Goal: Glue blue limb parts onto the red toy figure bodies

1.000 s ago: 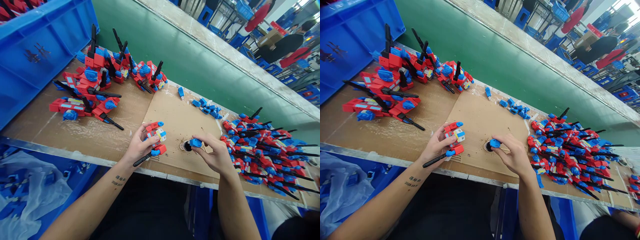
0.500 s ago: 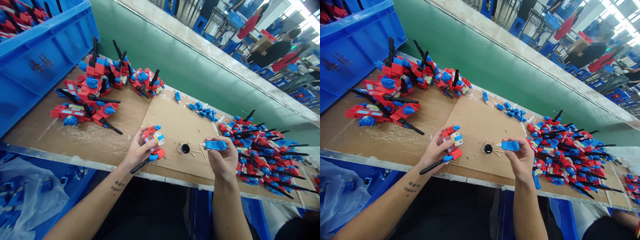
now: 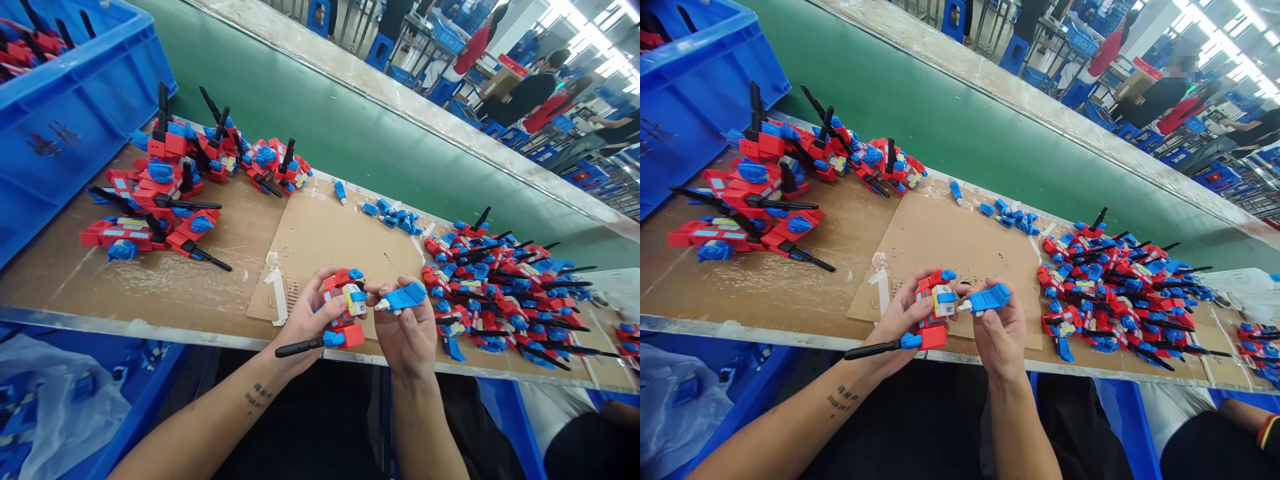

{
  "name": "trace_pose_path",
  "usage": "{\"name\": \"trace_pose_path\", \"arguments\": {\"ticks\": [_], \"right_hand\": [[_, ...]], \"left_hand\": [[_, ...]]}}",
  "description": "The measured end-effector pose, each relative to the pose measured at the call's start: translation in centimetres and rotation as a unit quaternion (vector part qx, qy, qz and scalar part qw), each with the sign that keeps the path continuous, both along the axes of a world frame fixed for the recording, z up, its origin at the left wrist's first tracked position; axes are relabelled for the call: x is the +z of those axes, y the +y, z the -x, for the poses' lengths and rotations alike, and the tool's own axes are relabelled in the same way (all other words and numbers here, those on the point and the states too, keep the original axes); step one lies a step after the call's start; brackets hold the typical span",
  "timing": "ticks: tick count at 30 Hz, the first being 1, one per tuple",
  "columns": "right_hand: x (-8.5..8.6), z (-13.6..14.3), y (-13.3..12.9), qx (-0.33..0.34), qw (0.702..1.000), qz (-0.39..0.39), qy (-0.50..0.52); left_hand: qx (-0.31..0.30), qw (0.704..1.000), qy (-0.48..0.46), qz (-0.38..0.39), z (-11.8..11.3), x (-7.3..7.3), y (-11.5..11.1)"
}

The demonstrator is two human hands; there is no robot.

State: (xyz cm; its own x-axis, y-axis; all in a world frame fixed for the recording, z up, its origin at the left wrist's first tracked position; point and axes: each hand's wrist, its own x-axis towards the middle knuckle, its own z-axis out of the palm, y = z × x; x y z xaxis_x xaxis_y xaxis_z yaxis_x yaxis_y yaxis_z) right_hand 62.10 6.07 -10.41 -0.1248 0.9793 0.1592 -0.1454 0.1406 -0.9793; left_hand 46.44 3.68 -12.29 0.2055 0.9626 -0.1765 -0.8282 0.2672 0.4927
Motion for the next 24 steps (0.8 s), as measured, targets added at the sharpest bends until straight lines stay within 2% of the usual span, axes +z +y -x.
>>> {"name": "trace_pose_path", "arguments": {"ticks": [3,12,16,21,24], "right_hand": [[0.1,0.1,0.0,0.015,1.000,0.006,0.016],[0.0,0.0,-0.3,0.028,0.999,-0.023,-0.033],[1.1,-0.6,-0.7,0.038,0.995,-0.047,-0.075],[2.9,-0.8,-1.2,0.076,0.971,-0.112,-0.195],[2.7,-0.6,-1.2,0.080,0.968,-0.145,-0.187]], "left_hand": [[0.005,1.000,0.005,0.004,0.0,0.2,-0.1],[0.015,0.999,0.023,0.027,0.0,0.8,-0.3],[0.014,0.999,0.017,0.025,0.2,1.3,-0.4],[0.042,0.994,0.087,0.042,0.9,1.9,-0.9],[0.052,0.989,0.135,0.012,1.2,2.1,-1.2]]}}
